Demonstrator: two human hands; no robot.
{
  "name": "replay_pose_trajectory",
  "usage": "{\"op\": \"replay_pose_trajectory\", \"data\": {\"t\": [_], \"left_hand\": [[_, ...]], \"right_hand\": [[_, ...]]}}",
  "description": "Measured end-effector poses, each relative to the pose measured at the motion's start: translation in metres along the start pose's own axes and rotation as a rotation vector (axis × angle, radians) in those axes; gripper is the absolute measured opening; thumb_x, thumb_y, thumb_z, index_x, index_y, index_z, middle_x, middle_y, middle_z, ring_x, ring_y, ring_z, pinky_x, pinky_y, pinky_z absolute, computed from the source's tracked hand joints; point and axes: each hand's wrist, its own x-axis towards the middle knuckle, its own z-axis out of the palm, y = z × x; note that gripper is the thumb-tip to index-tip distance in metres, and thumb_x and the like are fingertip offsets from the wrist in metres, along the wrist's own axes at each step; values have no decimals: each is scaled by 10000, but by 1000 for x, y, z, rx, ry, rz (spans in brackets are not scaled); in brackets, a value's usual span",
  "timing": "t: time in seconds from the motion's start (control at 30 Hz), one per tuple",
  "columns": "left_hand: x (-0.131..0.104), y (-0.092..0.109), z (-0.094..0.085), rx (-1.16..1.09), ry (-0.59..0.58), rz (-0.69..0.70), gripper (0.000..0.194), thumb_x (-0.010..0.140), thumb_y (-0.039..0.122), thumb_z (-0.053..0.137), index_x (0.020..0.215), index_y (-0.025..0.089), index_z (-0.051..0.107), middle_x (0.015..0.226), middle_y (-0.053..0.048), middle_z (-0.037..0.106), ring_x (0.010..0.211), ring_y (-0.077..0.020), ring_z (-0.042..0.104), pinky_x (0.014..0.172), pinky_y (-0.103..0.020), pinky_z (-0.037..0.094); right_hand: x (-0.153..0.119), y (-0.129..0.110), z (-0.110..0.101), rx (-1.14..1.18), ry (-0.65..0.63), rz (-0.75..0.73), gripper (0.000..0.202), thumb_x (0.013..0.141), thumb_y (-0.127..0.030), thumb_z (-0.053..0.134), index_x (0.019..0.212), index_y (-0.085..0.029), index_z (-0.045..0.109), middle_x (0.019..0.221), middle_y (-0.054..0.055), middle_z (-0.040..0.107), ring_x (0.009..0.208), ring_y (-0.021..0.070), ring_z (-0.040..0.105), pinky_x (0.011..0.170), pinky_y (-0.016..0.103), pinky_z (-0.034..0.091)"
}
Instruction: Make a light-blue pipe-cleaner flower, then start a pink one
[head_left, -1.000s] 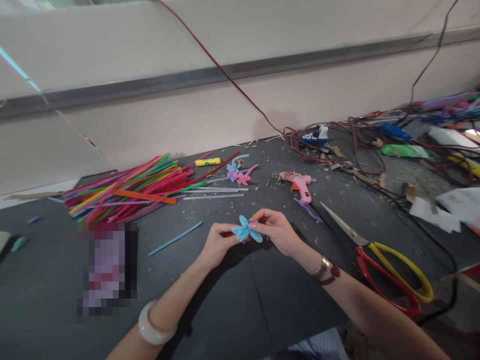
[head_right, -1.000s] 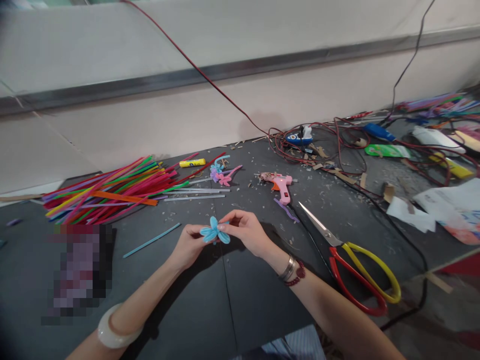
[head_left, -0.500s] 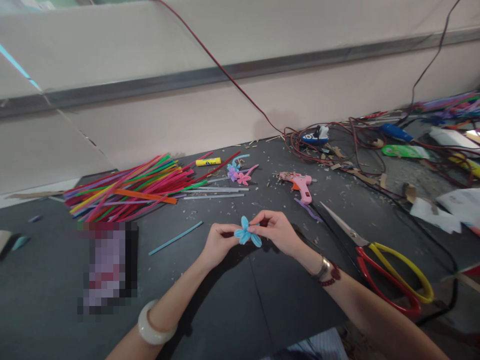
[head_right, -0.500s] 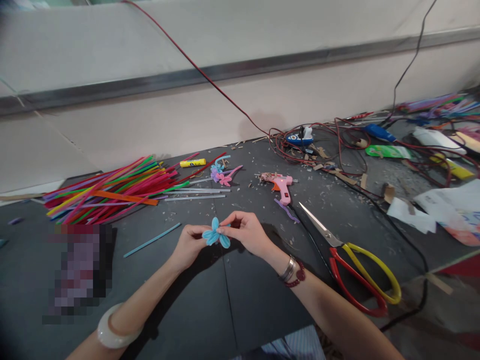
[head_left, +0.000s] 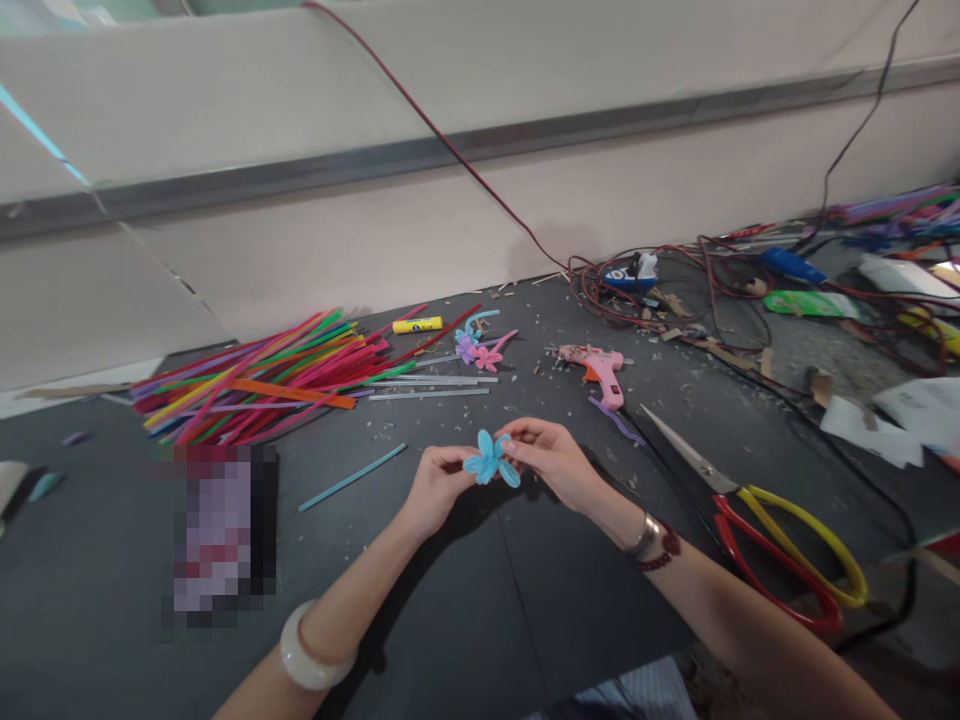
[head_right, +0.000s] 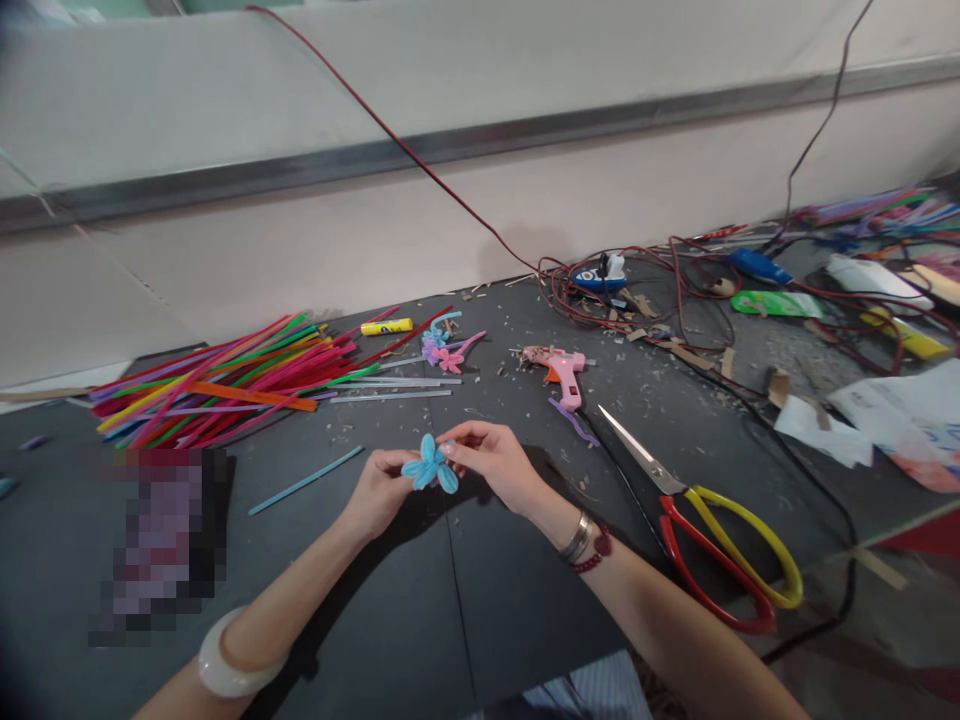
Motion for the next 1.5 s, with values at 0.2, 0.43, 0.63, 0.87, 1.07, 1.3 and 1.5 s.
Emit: {"op": "replay_pose_trajectory", "data": {"t": [0.2,0.43,0.63,0.87,1.07,1.3,1.5], "left_hand": [[3,0,-2,-88,89,10,70,583,220,701,589,151,689,602,-20,661,572,-134,557,608,-252,436],[3,-2,-3,-60,159,37,64,603,214,689,629,156,697,665,-28,680,630,-153,581,647,-262,438],[4,-2,-3,-67,137,54,65,626,202,677,646,144,699,682,-33,682,644,-148,574,666,-256,432],[2,0,-2,-76,56,3,126,646,234,660,699,129,704,735,-63,685,692,-176,588,688,-277,442],[2,-1,-2,-34,25,10,110,656,222,648,699,142,711,712,-54,689,664,-162,586,666,-256,440],[1,3,-2,135,46,57,84,647,186,642,665,132,703,643,-23,676,599,-136,565,606,-216,424],[2,1,-2,181,126,79,79,646,187,630,636,122,675,576,-5,643,554,-121,549,563,-202,418]], "right_hand": [[1,-4,-1,-49,-66,58,190,623,-252,695,743,-142,598,614,-6,608,512,73,540,495,201,443],[2,-6,-1,-59,-51,92,176,644,-250,677,772,-141,630,637,13,634,526,77,566,515,205,462],[2,-7,3,-124,-1,3,171,647,-218,670,806,-158,664,599,1,632,503,71,552,521,207,476],[-1,-7,1,-161,9,-50,144,670,-212,648,807,-186,684,619,-1,635,515,75,548,515,203,474],[-2,-4,1,-231,27,-77,151,675,-216,645,820,-213,688,646,1,645,531,82,554,515,208,478],[-4,-1,4,-228,57,-101,166,668,-227,648,832,-214,678,662,4,630,565,101,568,531,233,490],[-2,4,4,-186,65,-95,172,688,-236,637,850,-187,610,675,-4,606,588,90,567,567,224,487]]}}
